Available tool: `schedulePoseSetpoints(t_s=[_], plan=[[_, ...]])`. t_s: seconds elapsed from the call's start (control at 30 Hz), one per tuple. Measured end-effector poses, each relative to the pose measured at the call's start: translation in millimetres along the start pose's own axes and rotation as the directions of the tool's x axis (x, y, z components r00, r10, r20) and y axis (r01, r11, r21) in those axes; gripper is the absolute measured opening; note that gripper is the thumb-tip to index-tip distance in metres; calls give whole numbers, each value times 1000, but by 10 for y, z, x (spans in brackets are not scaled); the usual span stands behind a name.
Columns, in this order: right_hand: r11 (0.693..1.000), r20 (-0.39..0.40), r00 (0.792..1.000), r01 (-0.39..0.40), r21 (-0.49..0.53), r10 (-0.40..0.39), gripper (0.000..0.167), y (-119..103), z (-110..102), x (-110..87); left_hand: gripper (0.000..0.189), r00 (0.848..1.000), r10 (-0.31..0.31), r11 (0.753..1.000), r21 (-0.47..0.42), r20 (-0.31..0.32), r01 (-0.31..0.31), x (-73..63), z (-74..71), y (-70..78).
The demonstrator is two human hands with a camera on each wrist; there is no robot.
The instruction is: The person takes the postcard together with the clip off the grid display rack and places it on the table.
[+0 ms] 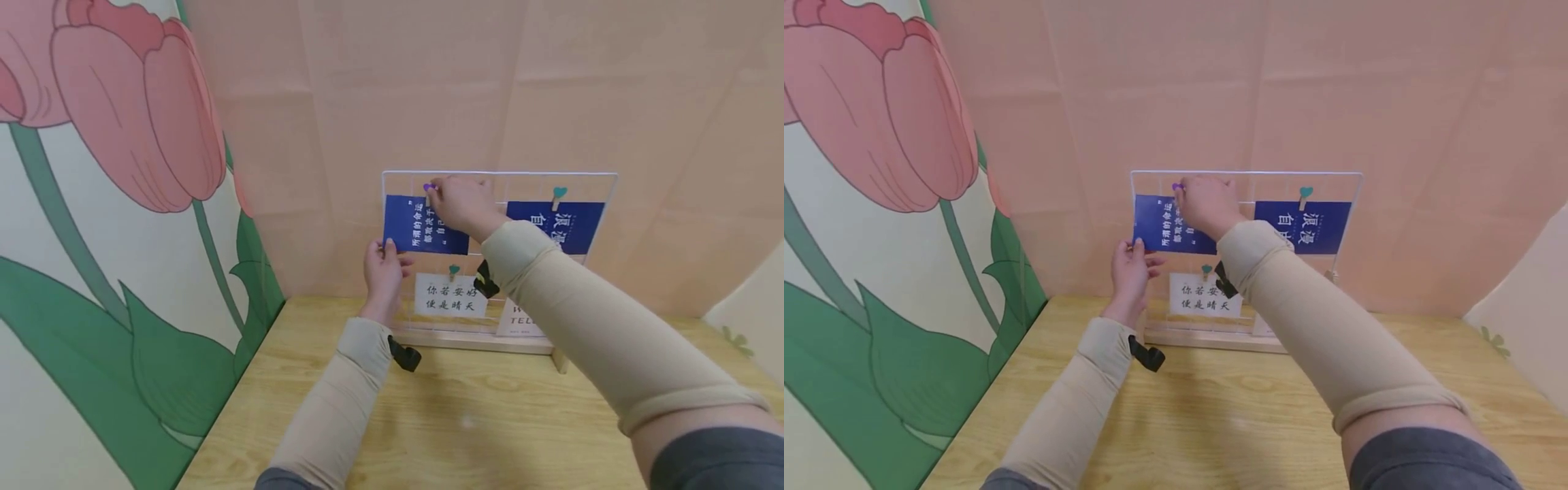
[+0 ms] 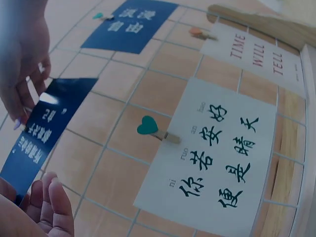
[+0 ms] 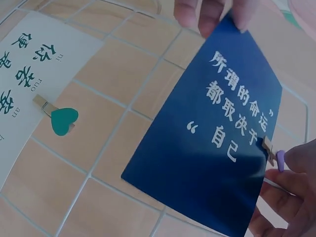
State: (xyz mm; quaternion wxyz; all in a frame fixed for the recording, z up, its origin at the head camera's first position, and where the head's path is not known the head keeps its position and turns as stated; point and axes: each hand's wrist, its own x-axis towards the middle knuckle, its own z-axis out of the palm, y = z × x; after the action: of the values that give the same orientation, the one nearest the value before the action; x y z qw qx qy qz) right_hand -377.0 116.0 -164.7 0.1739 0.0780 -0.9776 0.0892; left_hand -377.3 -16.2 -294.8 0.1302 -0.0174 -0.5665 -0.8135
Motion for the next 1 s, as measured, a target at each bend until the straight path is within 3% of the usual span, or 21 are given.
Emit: schedulePoseSetpoints(t_s=[0.17,0.33,0.73,0.87,1.0], plan=[[999,11,1000,1,40,-2,48,-21,-13,-5,20,1000,-24,999,25,-2,24,60,-45,-2],[998,-8,1000,6,57,-6,45,-36,-23,-25,22,999,-41,997,69,35,38,73,-94,14],[988,-6,998,57,146,-56,40,-15,-72,-55,30,997,60,979,194,56,-70,132,-192,53],[985,-27,999,41,168,-37,37,-10,-32,-69,31,996,64,972,220,67,-77,139,-202,56],[980,-65,998,21,199,-8,31,-11,41,-91,30,996,50,981,184,76,-63,161,-229,18]])
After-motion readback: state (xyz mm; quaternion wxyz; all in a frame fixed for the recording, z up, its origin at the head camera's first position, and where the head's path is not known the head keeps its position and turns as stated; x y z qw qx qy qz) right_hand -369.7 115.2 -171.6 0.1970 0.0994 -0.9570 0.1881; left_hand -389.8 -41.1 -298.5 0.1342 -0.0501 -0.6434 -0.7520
